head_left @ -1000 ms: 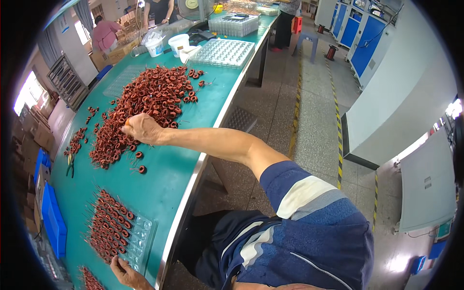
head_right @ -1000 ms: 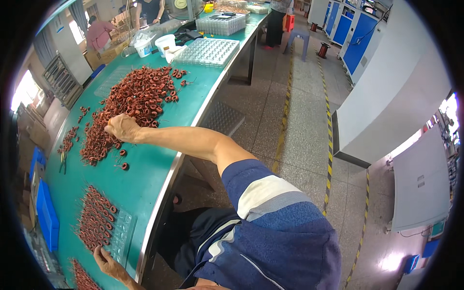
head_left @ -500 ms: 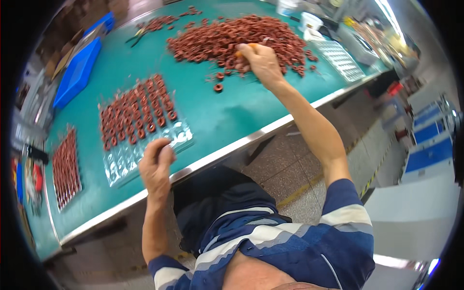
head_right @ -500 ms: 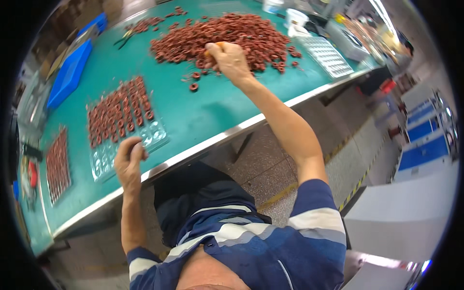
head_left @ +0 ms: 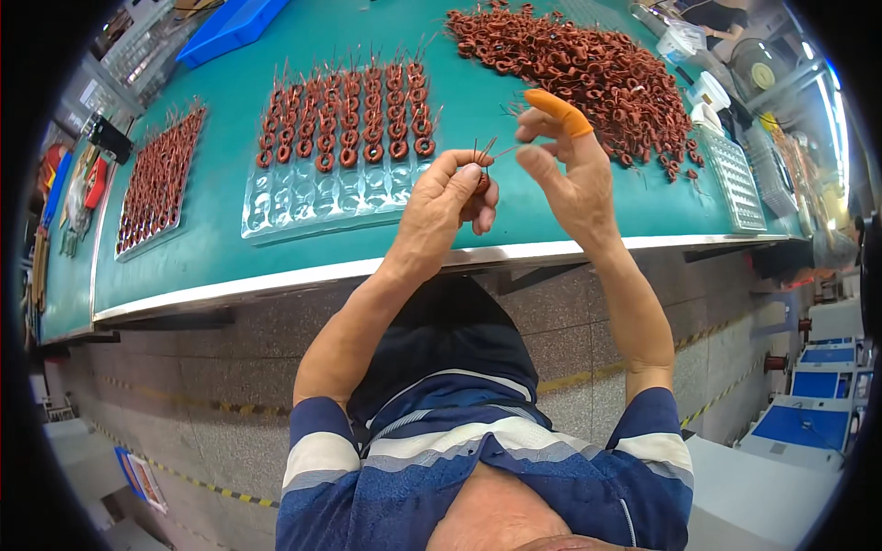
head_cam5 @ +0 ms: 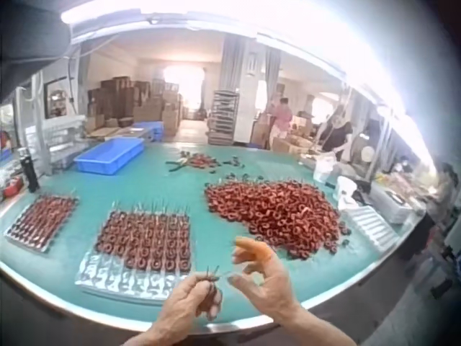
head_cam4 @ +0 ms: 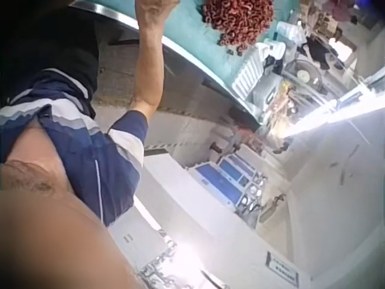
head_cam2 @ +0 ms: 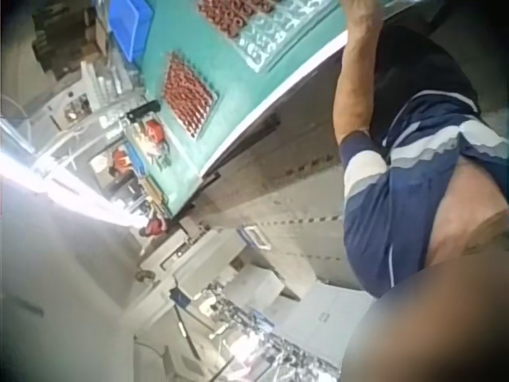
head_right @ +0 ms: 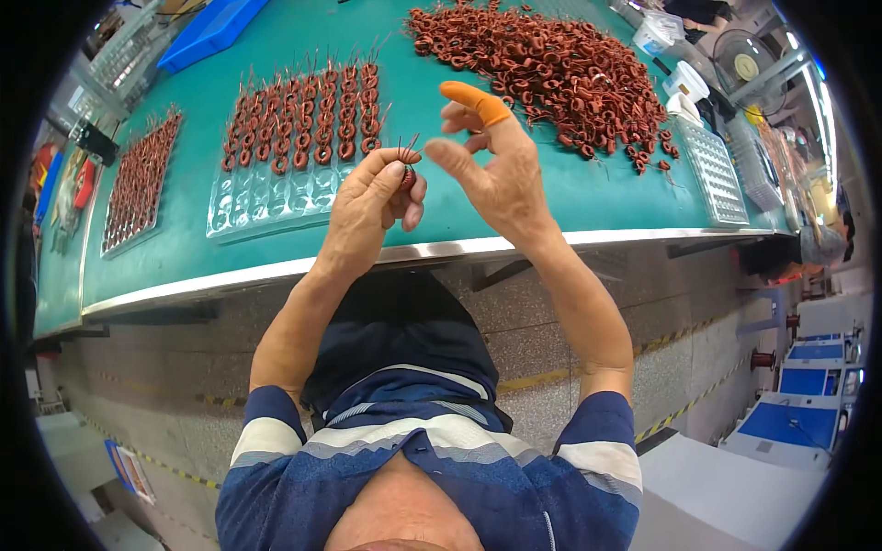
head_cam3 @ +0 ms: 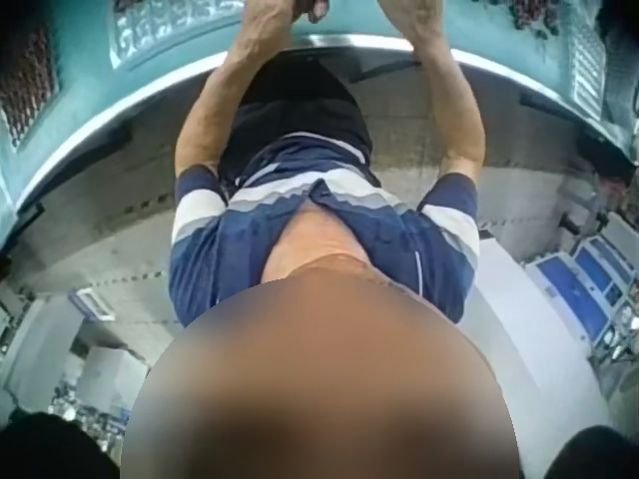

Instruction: Assembling and organizing electronic coils on a transparent plastic tray at a workbench.

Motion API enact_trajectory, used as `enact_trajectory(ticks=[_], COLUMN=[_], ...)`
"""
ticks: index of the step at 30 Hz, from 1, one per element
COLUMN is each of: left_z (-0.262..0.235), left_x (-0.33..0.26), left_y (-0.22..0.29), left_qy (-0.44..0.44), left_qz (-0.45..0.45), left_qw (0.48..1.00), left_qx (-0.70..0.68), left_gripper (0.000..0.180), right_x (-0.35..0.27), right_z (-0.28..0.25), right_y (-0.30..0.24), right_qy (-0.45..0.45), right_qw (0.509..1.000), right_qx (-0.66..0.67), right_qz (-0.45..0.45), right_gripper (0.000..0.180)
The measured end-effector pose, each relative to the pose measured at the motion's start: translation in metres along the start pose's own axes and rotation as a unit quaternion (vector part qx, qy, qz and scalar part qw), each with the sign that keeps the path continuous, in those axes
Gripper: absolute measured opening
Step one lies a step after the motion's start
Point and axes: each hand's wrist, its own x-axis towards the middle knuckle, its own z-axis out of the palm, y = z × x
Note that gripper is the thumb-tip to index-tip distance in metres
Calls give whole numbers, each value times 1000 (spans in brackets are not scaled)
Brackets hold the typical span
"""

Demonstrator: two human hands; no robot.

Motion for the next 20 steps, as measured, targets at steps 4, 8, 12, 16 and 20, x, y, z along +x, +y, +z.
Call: enact_trajectory(ticks=[4, 8, 12, 16, 20], left_z=[-12, -15, -6, 4, 23], left_x=[-4, -10, -14, -17, 11], left_y=[10, 11, 10, 7, -13], left_qy=[-73, -132, -37, -30, -85], left_qz=[-108, -138, 1, 112, 189], left_qw=[988, 971, 998, 953, 906], left_qx=[-80, -145, 55, 278, 368], left_gripper=[25, 27, 26, 29, 35], right_x=[0, -9, -13, -17, -26], right_z=[-2, -1, 3, -4, 6], right_y=[-2, 4, 3, 5, 28], right_qy=[-129, -123, -100, -108, -92], right_qw=[952, 956, 984, 982, 990], right_qx=[-192, -200, -145, 43, -4], right_qz=[-202, -176, 3, 148, 109], right_gripper=[25, 15, 17, 20, 30])
